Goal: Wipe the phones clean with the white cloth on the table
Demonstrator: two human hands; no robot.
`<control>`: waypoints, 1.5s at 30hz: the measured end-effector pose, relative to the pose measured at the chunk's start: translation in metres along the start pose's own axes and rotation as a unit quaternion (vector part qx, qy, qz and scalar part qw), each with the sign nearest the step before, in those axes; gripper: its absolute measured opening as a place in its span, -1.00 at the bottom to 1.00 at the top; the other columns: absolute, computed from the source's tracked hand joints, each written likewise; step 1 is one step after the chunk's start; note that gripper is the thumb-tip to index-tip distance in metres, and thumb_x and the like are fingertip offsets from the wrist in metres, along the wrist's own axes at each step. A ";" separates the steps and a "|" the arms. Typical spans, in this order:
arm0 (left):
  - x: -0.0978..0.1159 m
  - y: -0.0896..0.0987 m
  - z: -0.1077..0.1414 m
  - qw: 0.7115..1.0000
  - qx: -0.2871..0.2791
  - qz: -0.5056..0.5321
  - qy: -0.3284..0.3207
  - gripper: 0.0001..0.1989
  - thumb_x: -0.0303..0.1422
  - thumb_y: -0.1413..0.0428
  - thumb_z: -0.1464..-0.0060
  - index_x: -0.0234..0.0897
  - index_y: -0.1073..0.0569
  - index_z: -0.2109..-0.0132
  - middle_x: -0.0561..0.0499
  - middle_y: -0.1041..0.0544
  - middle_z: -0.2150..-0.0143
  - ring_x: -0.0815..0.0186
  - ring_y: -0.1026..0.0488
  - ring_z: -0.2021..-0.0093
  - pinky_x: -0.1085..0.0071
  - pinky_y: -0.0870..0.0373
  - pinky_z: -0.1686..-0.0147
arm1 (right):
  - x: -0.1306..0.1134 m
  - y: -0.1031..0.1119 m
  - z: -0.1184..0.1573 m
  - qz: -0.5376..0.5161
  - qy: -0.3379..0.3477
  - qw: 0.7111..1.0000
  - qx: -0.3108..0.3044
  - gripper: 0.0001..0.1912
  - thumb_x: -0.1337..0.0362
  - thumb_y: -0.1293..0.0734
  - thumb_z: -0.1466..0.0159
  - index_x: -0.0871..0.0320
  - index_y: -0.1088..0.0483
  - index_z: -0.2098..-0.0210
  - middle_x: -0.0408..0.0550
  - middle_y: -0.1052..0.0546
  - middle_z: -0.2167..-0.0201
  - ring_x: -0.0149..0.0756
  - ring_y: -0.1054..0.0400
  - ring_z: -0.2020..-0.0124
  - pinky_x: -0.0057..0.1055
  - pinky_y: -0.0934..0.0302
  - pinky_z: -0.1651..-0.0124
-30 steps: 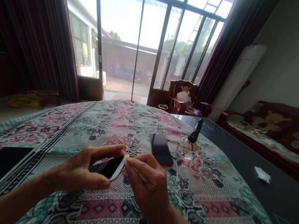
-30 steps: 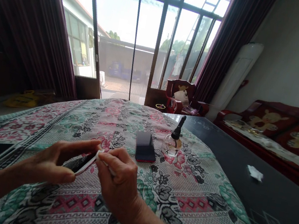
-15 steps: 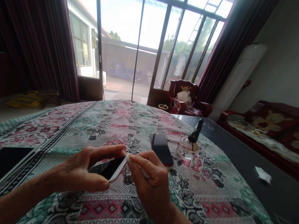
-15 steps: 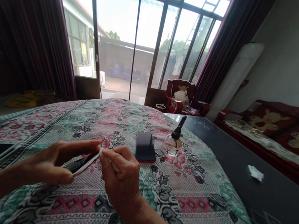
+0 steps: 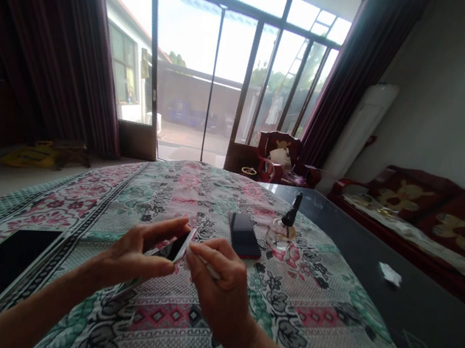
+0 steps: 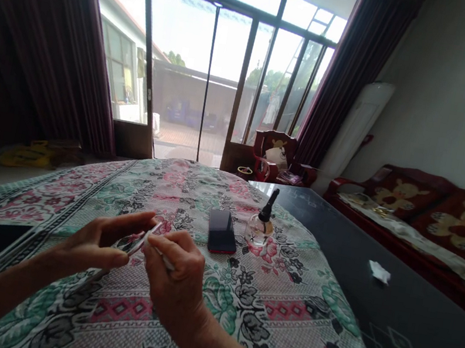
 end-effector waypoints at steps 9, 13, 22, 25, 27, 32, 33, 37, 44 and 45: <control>0.001 0.008 0.000 0.997 0.026 0.071 -0.024 -0.26 -0.32 -0.32 0.18 -0.15 -0.31 -0.20 -0.07 -0.38 -0.19 0.02 -0.23 -0.23 0.01 -0.04 -0.25 | 0.002 -0.013 -0.032 -0.006 -0.063 0.997 0.048 -0.85 0.29 -0.33 -0.22 0.15 -0.56 0.29 -0.06 -0.50 0.38 -0.32 -0.38 0.30 -0.35 -0.29 0.21; -0.001 0.015 -0.001 0.993 0.045 0.102 -0.038 -0.28 -0.36 -0.33 0.20 -0.16 -0.35 -0.17 -0.06 -0.43 -0.15 0.03 -0.26 -0.21 0.06 -0.12 -0.24 | -0.002 -0.024 -0.027 -0.030 -0.057 0.996 0.055 -0.84 0.30 -0.32 -0.23 0.15 -0.55 0.25 -0.06 -0.49 0.35 -0.32 -0.38 0.28 -0.36 -0.29 0.20; -0.007 0.024 -0.002 0.994 0.031 0.104 -0.028 -0.23 -0.34 -0.35 0.22 -0.15 -0.31 -0.20 -0.10 -0.43 -0.15 0.01 -0.25 -0.22 0.03 -0.10 -0.24 | -0.011 -0.028 -0.019 -0.023 -0.014 0.999 0.039 -0.84 0.34 -0.30 -0.26 0.13 -0.53 0.22 -0.09 -0.44 0.38 -0.37 -0.36 0.35 -0.42 -0.27 0.30; -0.008 0.023 -0.001 0.996 0.015 0.090 -0.012 -0.22 -0.34 -0.33 0.20 -0.14 -0.29 -0.21 -0.10 -0.42 -0.15 0.00 -0.25 -0.21 -0.01 -0.07 -0.24 | -0.009 -0.025 -0.022 0.001 -0.005 0.999 0.033 -0.84 0.33 -0.30 -0.26 0.16 -0.53 0.24 -0.07 -0.43 0.39 -0.36 -0.35 0.35 -0.40 -0.26 0.29; -0.007 0.023 -0.001 0.996 0.010 0.091 -0.014 -0.23 -0.33 -0.33 0.19 -0.14 -0.28 -0.22 -0.10 -0.41 -0.17 0.01 -0.26 -0.21 0.00 -0.08 -0.24 | -0.011 -0.024 -0.024 0.012 0.004 1.000 0.025 -0.85 0.33 -0.30 -0.25 0.19 -0.53 0.26 -0.06 -0.42 0.39 -0.35 -0.35 0.35 -0.39 -0.26 0.29; -0.008 0.023 -0.002 0.995 0.010 0.099 -0.018 -0.24 -0.33 -0.32 0.18 -0.17 -0.29 -0.21 -0.12 -0.41 -0.17 -0.02 -0.24 -0.22 0.04 -0.10 -0.23 | -0.015 -0.023 -0.026 0.009 0.007 1.000 0.015 -0.86 0.34 -0.30 -0.24 0.20 -0.51 0.31 -0.06 -0.44 0.40 -0.35 -0.35 0.36 -0.38 -0.27 0.28; -0.009 0.023 -0.002 0.995 0.011 0.098 -0.016 -0.25 -0.33 -0.32 0.18 -0.18 -0.30 -0.21 -0.13 -0.41 -0.16 -0.02 -0.24 -0.22 0.04 -0.10 -0.23 | -0.014 -0.023 -0.026 0.012 0.003 1.000 0.018 -0.86 0.33 -0.29 -0.24 0.19 -0.51 0.32 -0.06 -0.44 0.40 -0.35 -0.35 0.36 -0.37 -0.26 0.28; -0.010 0.022 -0.002 0.994 0.017 0.103 -0.014 -0.25 -0.31 -0.32 0.19 -0.16 -0.31 -0.20 -0.12 -0.43 -0.14 -0.02 -0.25 -0.21 0.05 -0.14 -0.21 | -0.010 -0.024 -0.025 0.019 -0.005 0.999 0.031 -0.86 0.32 -0.29 -0.24 0.19 -0.50 0.32 -0.06 -0.43 0.40 -0.34 -0.35 0.35 -0.36 -0.25 0.26; -0.012 0.022 -0.001 0.994 0.012 0.109 -0.012 -0.25 -0.35 -0.32 0.19 -0.15 -0.30 -0.21 -0.10 -0.42 -0.16 0.00 -0.22 -0.23 0.05 -0.05 -0.25 | -0.006 -0.024 -0.022 -0.041 -0.079 0.996 0.022 -0.85 0.29 -0.30 -0.22 0.18 -0.51 0.32 -0.07 -0.45 0.39 -0.34 -0.35 0.34 -0.38 -0.24 0.25; -0.012 0.022 -0.001 0.993 0.011 0.116 -0.008 -0.25 -0.36 -0.31 0.19 -0.15 -0.30 -0.20 -0.10 -0.41 -0.16 0.00 -0.22 -0.23 0.04 -0.05 -0.25 | -0.004 -0.024 -0.022 -0.062 -0.103 0.993 0.014 -0.85 0.27 -0.31 -0.21 0.18 -0.52 0.32 -0.07 -0.46 0.38 -0.33 -0.35 0.33 -0.37 -0.24 0.24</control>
Point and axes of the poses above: each hand's wrist, its own z-axis away from the middle knuckle, its own y-axis out of the back of the hand, x = y × z, the point moved 4 cm from there along -z, towards the middle knuckle
